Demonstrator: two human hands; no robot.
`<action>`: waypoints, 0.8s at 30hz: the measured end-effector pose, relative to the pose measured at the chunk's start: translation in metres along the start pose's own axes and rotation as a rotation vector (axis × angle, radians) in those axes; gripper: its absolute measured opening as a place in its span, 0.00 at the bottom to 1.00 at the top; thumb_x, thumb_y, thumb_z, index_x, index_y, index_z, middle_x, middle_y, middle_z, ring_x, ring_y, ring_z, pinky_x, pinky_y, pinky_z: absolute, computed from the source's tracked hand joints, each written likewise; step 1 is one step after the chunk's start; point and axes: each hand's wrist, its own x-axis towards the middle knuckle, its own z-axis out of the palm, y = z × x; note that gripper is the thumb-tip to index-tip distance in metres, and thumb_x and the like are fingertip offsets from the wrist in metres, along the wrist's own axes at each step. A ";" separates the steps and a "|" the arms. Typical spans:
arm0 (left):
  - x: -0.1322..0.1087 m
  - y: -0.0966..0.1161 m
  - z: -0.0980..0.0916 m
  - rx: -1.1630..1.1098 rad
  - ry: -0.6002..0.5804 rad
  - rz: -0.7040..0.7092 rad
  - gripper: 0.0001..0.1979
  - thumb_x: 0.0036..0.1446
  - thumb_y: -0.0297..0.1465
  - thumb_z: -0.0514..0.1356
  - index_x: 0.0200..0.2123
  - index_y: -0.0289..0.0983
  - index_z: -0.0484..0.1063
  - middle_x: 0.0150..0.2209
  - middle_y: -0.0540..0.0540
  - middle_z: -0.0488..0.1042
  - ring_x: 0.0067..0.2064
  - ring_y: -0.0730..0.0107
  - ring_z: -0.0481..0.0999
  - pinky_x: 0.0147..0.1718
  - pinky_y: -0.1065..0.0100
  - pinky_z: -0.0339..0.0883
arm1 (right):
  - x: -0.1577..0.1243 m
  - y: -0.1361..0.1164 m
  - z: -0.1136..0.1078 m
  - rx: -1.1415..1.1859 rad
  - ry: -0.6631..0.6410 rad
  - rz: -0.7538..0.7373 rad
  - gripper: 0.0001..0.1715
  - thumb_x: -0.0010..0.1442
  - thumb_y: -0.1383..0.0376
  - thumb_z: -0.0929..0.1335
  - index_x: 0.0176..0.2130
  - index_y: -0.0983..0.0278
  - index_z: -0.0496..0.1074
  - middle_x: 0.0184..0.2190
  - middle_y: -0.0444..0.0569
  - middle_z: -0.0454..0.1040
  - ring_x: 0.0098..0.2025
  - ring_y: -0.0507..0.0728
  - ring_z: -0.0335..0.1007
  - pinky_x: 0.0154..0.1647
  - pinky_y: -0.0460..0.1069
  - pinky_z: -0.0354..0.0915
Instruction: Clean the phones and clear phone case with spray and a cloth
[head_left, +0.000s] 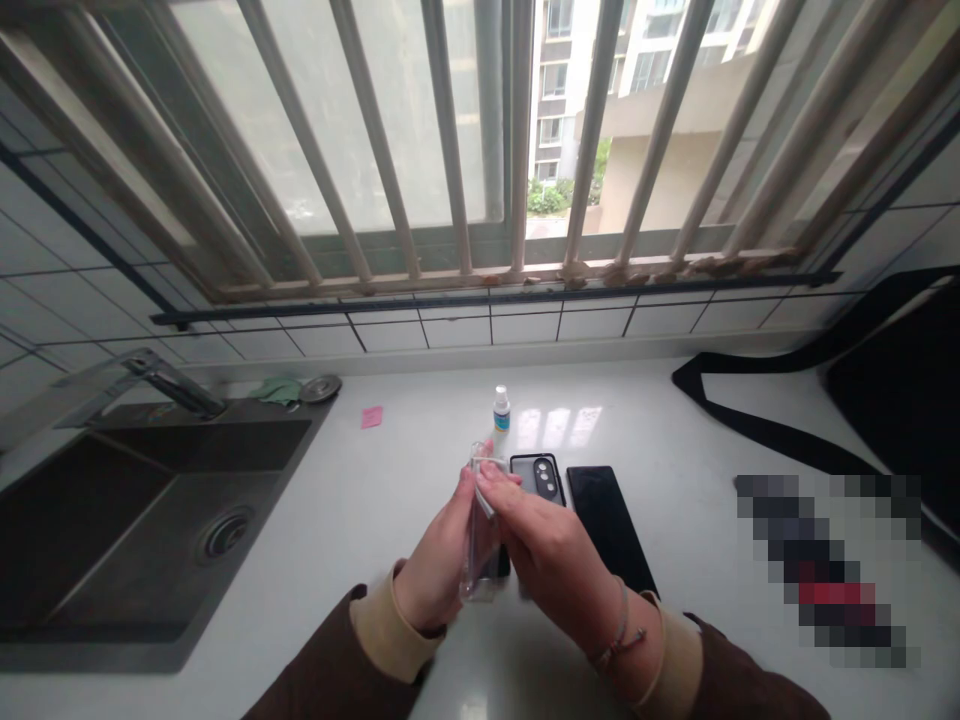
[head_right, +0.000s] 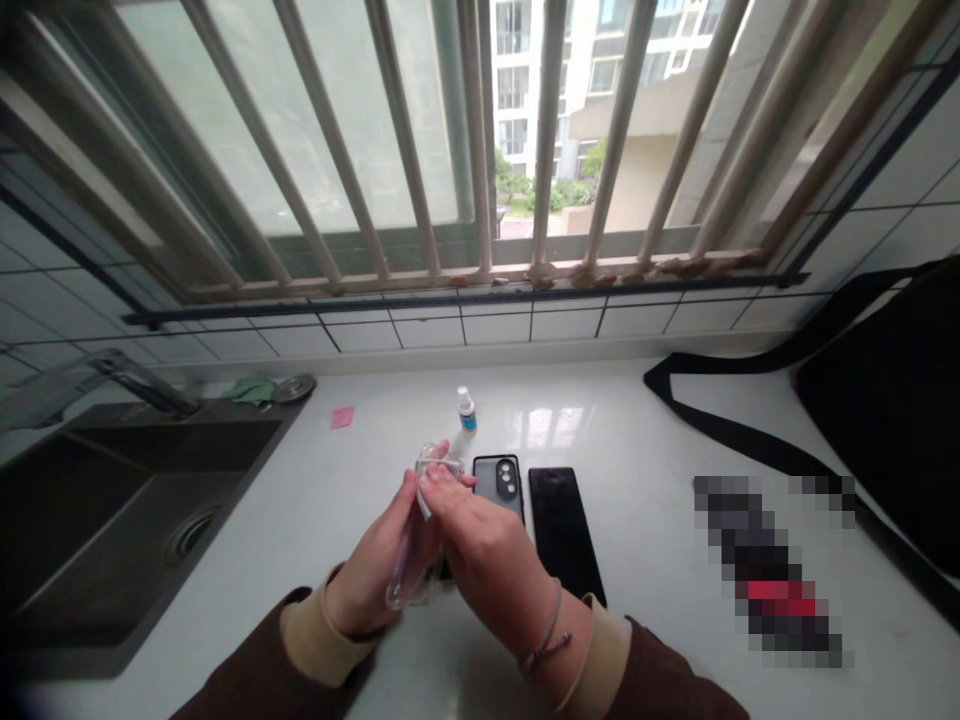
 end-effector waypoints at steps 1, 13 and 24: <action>0.000 0.002 0.002 -0.013 0.035 0.029 0.29 0.75 0.46 0.55 0.73 0.42 0.61 0.58 0.37 0.76 0.59 0.55 0.79 0.60 0.56 0.72 | 0.000 -0.002 0.001 0.004 -0.016 -0.020 0.32 0.71 0.78 0.62 0.71 0.67 0.66 0.67 0.60 0.72 0.70 0.58 0.68 0.70 0.56 0.70; 0.009 0.030 -0.001 -0.102 0.086 0.114 0.30 0.76 0.41 0.53 0.75 0.48 0.50 0.52 0.37 0.78 0.49 0.56 0.85 0.54 0.53 0.79 | 0.000 -0.026 0.000 0.116 -0.216 -0.251 0.28 0.69 0.81 0.62 0.65 0.75 0.70 0.63 0.63 0.76 0.69 0.59 0.69 0.73 0.53 0.65; 0.005 0.036 0.000 -0.172 0.055 -0.020 0.25 0.75 0.39 0.55 0.69 0.35 0.62 0.59 0.29 0.76 0.56 0.49 0.82 0.57 0.51 0.76 | 0.005 -0.006 -0.022 0.437 0.209 0.548 0.19 0.77 0.61 0.64 0.58 0.62 0.79 0.53 0.54 0.84 0.52 0.60 0.84 0.53 0.54 0.80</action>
